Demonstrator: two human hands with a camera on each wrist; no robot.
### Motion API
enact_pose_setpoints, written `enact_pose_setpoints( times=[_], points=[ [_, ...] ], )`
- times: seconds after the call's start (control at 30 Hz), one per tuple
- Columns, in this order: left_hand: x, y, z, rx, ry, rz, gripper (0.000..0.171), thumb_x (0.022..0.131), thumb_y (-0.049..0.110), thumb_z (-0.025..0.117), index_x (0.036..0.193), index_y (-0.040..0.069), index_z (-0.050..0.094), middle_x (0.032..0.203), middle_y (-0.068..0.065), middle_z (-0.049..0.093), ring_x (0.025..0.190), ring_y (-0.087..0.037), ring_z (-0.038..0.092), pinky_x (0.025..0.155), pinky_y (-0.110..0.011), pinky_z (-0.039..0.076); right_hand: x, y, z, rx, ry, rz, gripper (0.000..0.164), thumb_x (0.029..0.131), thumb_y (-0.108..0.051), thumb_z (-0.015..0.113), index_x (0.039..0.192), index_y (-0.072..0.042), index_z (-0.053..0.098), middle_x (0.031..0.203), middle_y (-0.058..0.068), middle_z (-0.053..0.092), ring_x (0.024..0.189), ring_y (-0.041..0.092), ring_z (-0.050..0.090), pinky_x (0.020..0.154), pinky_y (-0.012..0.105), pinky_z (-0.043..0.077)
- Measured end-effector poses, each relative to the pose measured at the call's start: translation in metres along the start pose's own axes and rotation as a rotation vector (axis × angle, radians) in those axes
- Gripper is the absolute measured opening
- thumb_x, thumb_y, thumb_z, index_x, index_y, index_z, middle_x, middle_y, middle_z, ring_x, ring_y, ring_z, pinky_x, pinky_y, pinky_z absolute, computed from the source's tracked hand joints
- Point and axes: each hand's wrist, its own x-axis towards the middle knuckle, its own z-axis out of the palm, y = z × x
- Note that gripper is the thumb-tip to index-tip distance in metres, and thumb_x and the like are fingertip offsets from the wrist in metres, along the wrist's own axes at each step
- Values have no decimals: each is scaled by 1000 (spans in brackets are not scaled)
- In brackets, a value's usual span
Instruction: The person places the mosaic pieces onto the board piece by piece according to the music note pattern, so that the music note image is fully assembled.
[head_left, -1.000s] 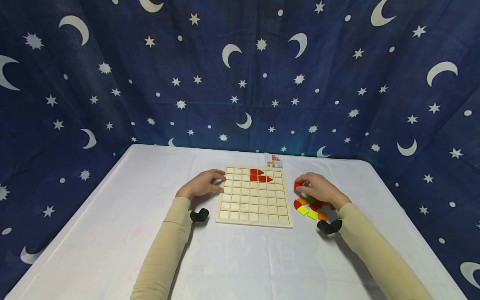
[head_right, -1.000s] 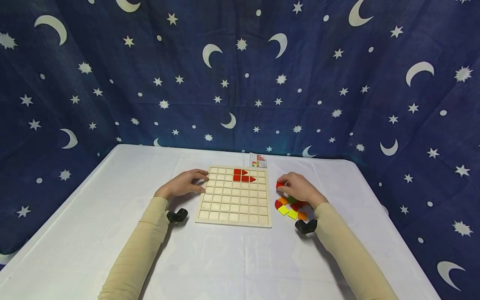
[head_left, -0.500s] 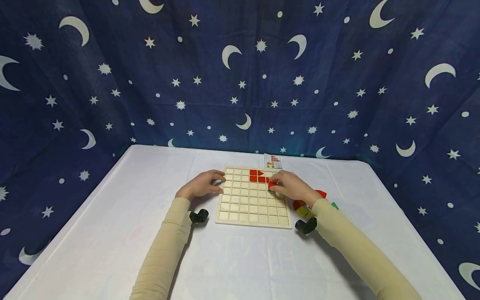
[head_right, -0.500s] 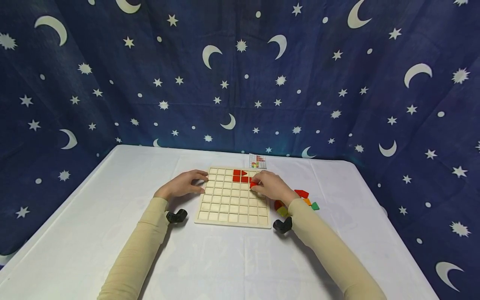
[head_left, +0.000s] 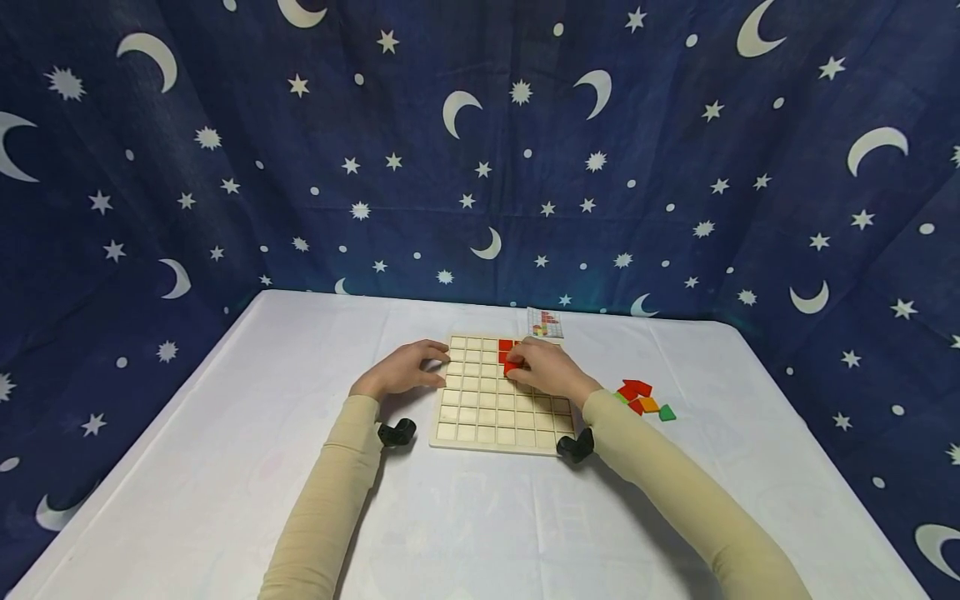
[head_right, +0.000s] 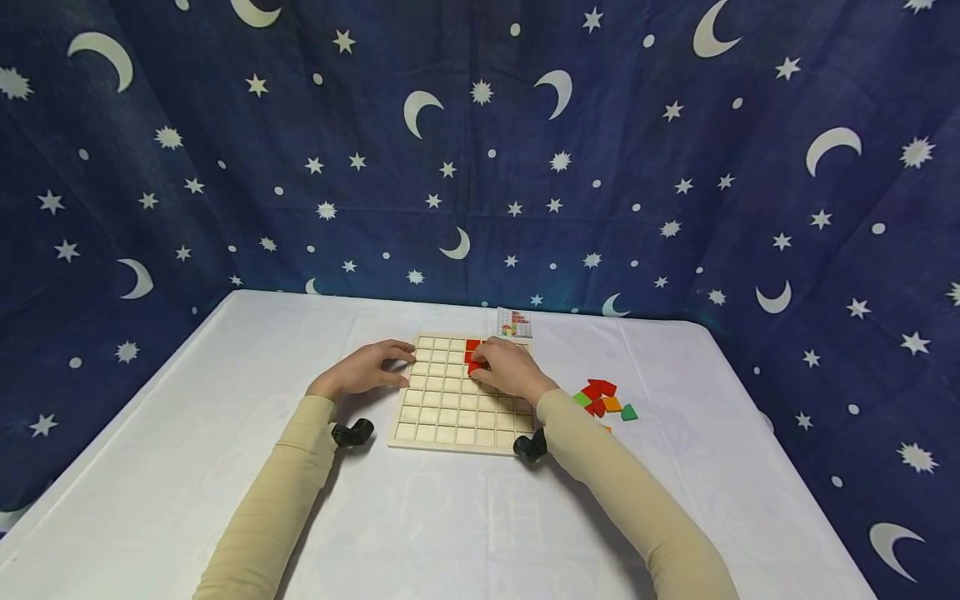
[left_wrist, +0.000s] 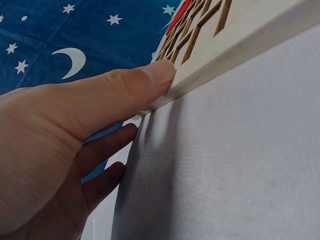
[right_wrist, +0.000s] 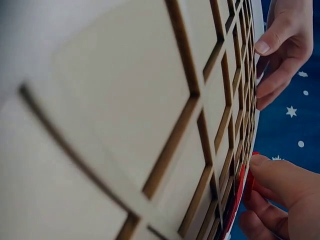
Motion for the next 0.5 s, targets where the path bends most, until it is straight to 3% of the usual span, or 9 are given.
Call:
enact_pose_setpoints(
  times=[0.27,0.5],
  points=[
    [-1,-2,0,-9,20,62,46,87,24,75,126,1,64,143,-15,49,136,-35,39,114,-47,32,2,-2,1,7,-13,23,24,92,-18,69,113,-5,70,104,5,64,97,21,61,86,36,53],
    [0,-1,0,-4,13,30,46,86,21,76,127,2,64,144,-14,48,138,-33,38,116,-45,30,4,-3,2,18,-20,24,25,92,-21,69,113,-7,70,104,4,64,97,19,60,85,35,53]
  ],
)
